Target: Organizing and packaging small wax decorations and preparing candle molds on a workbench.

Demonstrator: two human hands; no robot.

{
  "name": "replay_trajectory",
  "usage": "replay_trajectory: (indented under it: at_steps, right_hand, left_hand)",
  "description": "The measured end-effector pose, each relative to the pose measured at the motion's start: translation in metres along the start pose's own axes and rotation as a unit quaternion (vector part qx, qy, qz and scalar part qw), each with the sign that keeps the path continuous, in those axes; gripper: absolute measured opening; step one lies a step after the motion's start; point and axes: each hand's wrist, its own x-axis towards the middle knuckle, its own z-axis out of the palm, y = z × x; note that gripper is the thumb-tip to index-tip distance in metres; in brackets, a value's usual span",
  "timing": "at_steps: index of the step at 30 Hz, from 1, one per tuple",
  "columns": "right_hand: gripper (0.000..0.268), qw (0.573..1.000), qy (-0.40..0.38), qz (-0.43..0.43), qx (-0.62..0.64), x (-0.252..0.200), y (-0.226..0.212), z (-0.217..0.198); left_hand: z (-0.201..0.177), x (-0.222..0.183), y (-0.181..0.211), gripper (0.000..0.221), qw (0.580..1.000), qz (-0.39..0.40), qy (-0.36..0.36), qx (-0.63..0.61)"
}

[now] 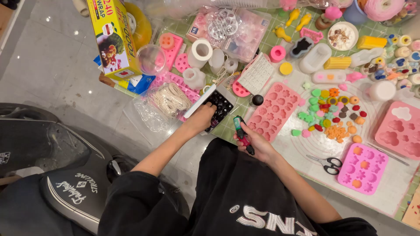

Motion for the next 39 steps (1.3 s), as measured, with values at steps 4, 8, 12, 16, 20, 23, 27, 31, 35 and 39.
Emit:
replay_trajectory:
  at_steps: [4, 8, 12, 16, 20, 23, 27, 31, 35, 39]
  right_hand:
    - [0.045, 1.0, -0.014, 0.007, 0.022, 0.003, -0.001, -0.002]
    - [0.044, 0.994, -0.035, 0.032, 0.098, 0.006, 0.002, -0.01]
    - [0.043, 0.994, -0.04, 0.022, 0.101, 0.004, 0.002, -0.009]
    - [0.043, 0.993, -0.038, 0.023, 0.108, 0.006, 0.005, -0.012]
    - [0.042, 0.991, -0.037, 0.041, 0.123, 0.013, 0.006, -0.01]
    - [0.042, 0.993, -0.027, 0.047, 0.107, 0.018, 0.002, -0.008]
    - [0.04, 0.997, -0.01, 0.063, 0.054, 0.027, -0.003, 0.002]
    - [0.043, 0.994, -0.024, 0.1, 0.023, 0.05, -0.005, 0.01]
    - [0.048, 0.971, 0.046, 0.075, -0.223, 0.062, -0.021, 0.031]
    - [0.042, 0.874, 0.101, 0.036, -0.474, 0.067, -0.053, 0.047]
  left_hand:
    - [-0.038, 0.004, 0.03, 0.017, 0.997, -0.01, 0.04, -0.072]
    - [-0.002, 0.008, 0.031, 0.01, 0.99, 0.044, 0.102, -0.086]
    - [-0.001, 0.01, 0.035, 0.016, 0.991, 0.053, 0.106, 0.07]
    - [-0.008, 0.011, 0.035, 0.023, 0.995, 0.025, 0.061, 0.07]
    - [-0.012, 0.013, 0.031, 0.023, 0.997, 0.014, 0.036, 0.065]
    - [-0.019, 0.009, 0.023, 0.02, 0.998, 0.013, 0.0, 0.055]
    - [-0.024, -0.007, 0.012, 0.024, 0.996, 0.015, -0.058, 0.059]
    - [-0.038, -0.015, 0.013, 0.023, 0.998, 0.001, -0.061, 0.034]
    - [-0.043, -0.017, 0.017, 0.017, 0.998, -0.017, -0.051, 0.012]
    - [-0.033, -0.02, 0.013, 0.011, 1.0, -0.024, 0.002, -0.011]
